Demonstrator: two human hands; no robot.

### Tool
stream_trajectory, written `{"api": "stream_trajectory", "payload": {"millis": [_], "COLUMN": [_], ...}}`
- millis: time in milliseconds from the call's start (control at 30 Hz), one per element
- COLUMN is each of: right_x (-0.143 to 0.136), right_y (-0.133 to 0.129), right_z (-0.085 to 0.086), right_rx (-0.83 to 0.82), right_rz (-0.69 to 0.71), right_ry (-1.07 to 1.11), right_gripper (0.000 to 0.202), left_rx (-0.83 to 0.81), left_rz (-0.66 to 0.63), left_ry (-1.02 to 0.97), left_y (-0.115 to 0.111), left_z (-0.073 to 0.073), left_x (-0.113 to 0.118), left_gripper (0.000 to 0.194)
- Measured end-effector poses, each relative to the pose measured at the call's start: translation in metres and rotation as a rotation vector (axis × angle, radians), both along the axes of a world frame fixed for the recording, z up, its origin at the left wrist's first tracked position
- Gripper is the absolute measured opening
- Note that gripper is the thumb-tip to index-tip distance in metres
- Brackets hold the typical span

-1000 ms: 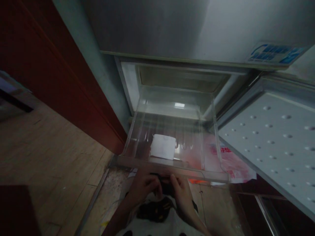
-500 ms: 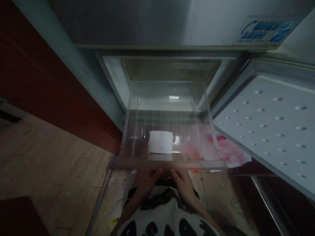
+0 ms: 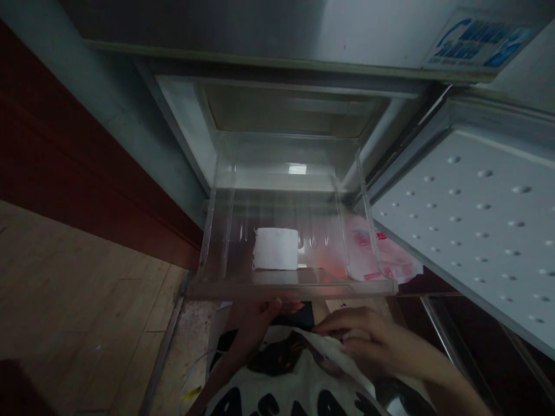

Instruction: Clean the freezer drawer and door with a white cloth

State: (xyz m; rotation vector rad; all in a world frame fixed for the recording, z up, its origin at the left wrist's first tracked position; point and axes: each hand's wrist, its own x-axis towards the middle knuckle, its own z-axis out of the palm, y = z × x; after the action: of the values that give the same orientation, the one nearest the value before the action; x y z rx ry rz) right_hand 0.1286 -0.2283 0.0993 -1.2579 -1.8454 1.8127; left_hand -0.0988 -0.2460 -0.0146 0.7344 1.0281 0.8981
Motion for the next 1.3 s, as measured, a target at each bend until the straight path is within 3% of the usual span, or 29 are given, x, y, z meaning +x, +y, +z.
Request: {"api": "stream_trajectory", "payload": {"millis": [100,200,300,400,500,600,867,1133,1300], "right_x": [0.002,-0.021,-0.057,-0.092,-0.117,-0.129,-0.130,-0.123,-0.113], "right_y": [0.023,0.058,0.096,0.122,0.132,0.135,0.140,0.147,0.146], "right_z": [0.042,0.056,0.037,-0.002,-0.039,-0.060,-0.062,-0.071,-0.072], "right_rx": [0.066,0.238,0.413,0.683,0.872,1.024,1.031,1.140,1.219], "right_rz": [-0.006,0.075,0.218,0.524,0.752,0.849,0.926,0.890,0.815], "right_ry": [0.049,0.020,-0.141,-0.326,-0.470,-0.533,-0.612,-0.699,-0.732], "right_gripper": [0.019,0.021,0.022,0.041,0.053,0.049,0.039,0.051,0.036], "left_rx": [0.012,0.005,0.006,0.023,0.059,0.063,0.087,0.067,0.070], "left_rz": [-0.009,-0.005,0.011,0.028,0.046,0.060,0.010,-0.012,0.041], "left_ry": [0.011,0.029,0.032,0.007,-0.023,-0.057,-0.042,-0.061,-0.065], "left_y": [0.001,0.001,0.002,0.002,0.003,0.005,0.007,0.005,0.006], "left_z": [-0.001,-0.001,0.000,0.003,0.009,0.012,0.011,0.007,0.010], "left_x": [0.000,0.000,0.001,0.002,0.003,0.002,0.000,0.000,0.001], "left_gripper": [0.050,0.052,0.055,0.053,0.049,0.051,0.051,0.053,0.052]}}
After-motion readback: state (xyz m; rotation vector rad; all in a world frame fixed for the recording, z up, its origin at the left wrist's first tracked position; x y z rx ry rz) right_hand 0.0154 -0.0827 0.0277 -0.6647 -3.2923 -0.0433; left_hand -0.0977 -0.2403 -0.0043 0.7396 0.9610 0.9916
